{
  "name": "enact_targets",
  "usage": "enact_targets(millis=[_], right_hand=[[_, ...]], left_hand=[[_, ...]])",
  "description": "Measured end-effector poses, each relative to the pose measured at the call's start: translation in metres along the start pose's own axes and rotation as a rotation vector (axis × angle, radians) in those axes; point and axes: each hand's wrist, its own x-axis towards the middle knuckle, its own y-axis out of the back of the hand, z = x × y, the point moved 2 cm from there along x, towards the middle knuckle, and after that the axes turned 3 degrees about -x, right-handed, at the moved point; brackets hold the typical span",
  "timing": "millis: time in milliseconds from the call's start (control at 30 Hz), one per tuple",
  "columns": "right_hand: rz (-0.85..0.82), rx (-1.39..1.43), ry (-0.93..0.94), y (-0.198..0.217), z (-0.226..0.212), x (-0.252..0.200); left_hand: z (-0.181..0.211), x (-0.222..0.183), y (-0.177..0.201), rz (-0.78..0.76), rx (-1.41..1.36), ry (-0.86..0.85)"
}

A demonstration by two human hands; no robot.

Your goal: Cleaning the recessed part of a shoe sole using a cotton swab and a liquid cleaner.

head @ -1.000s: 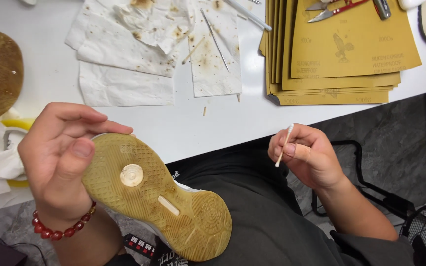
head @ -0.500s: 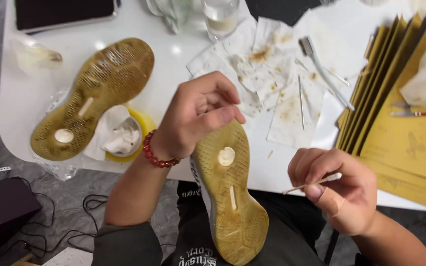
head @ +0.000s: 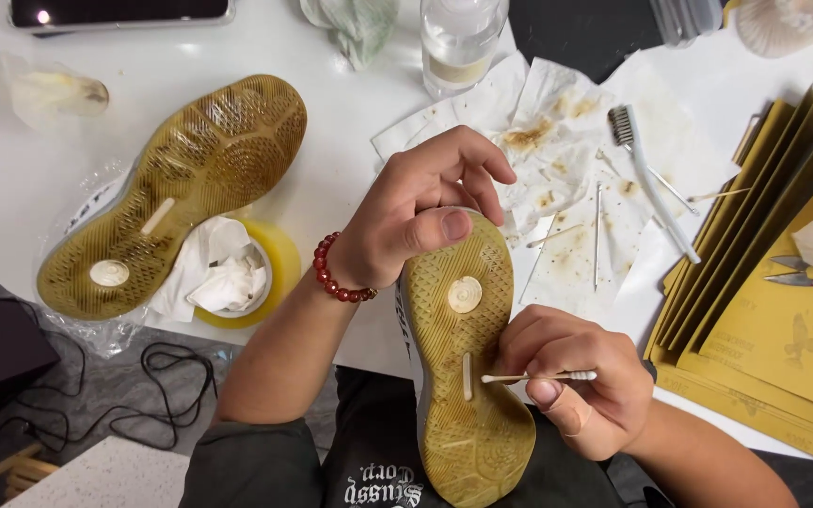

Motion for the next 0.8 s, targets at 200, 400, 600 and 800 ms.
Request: enact_targets(millis=[200,400,600,800], right_hand=[[-0.069,-0.088,0.025,-0.002,0.004,-0.001],[-0.084,-0.175,0.102,-0.005,0.007,-0.003],[-0.057,-0.244,0.115,-0.008,0.009,0.0],[-0.049,-0.34,0.155,-0.01,0.008,0.002]], left_hand=[[-0.017,-0.014,-0.001,-0.027,-0.051,0.03],[-0.013,-0.018,-0.004,-0.028,-0.055,0.074],[-0.012,-0.015,-0.001,-0.007,0.0,0.065],[-0.012,-0.017,-0.001,0.005,0.017,0.043]])
